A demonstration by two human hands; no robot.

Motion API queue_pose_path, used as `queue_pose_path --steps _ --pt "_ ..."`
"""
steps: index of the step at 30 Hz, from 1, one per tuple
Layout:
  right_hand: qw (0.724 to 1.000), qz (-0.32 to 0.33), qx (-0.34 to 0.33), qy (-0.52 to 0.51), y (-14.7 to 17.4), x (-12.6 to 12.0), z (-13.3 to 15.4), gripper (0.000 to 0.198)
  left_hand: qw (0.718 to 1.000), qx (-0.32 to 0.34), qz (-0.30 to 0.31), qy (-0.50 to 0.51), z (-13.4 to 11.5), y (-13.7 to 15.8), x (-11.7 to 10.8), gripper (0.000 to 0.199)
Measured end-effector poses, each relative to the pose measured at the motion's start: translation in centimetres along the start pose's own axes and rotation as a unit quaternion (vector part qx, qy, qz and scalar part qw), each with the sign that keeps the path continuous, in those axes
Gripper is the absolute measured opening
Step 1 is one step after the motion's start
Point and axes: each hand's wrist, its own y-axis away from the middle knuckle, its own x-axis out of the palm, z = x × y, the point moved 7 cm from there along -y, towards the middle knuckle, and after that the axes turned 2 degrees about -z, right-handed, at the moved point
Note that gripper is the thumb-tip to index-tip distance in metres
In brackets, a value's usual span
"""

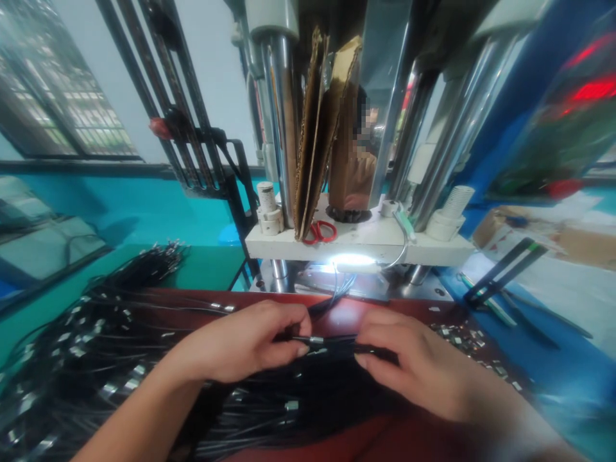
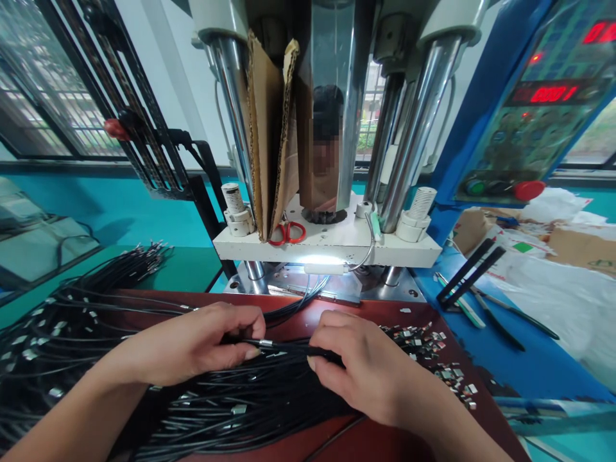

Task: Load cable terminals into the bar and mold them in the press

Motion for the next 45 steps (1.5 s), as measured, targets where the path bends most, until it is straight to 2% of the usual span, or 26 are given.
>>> queue_pose_path --steps 3,6,9,12,24,30,35,40,45 --pt "1.000 -0.021 -0.004 -0.003 -0.1 -0.1 -0.2 0.015 1.000 -0.004 0.002 -0.006 0.2 -0.4 0.6 0.021" --pt "1.000 -0.004 0.000 -0.003 -0.3 0.4 -0.9 0.012 0.999 -0.015 0.006 -0.034 0.8 -0.9 1.3 0.029" --pt "1.000 0.001 0.007 0.015 -0.6 0.7 -1.6 0.009 0.999 -0.023 0.009 -0.041 1.5 -1.2 1.9 0.023" --pt "0.999 0.000 0.008 0.031 -0.8 0.8 -1.8 0.016 0.999 -0.018 0.014 -0.041 1.8 -1.3 2.2 0.018" --pt "0.995 -0.048 -0.010 0.085 -0.9 0.6 -0.7 0.011 0.998 -0.023 0.004 -0.065 1.8 -1.0 2.1 0.014" --pt "0.992 -0.035 0.023 0.119 -0.9 1.2 -1.2 0.009 0.997 -0.027 -0.006 -0.074 1.7 -1.0 1.8 0.014" --pt "0.996 -0.044 0.024 0.080 -0.6 1.0 -1.3 0.009 0.998 -0.028 0.015 -0.052 1.1 -0.7 1.4 0.016" --pt "0.998 -0.044 0.012 0.046 -0.5 0.7 -1.0 0.013 0.997 -0.043 0.060 -0.030 0.9 -0.3 1.5 0.035" --pt "0.998 -0.055 -0.005 0.030 -0.5 0.5 -0.9 0.012 0.997 -0.047 0.057 -0.030 0.9 -0.3 1.7 0.021"
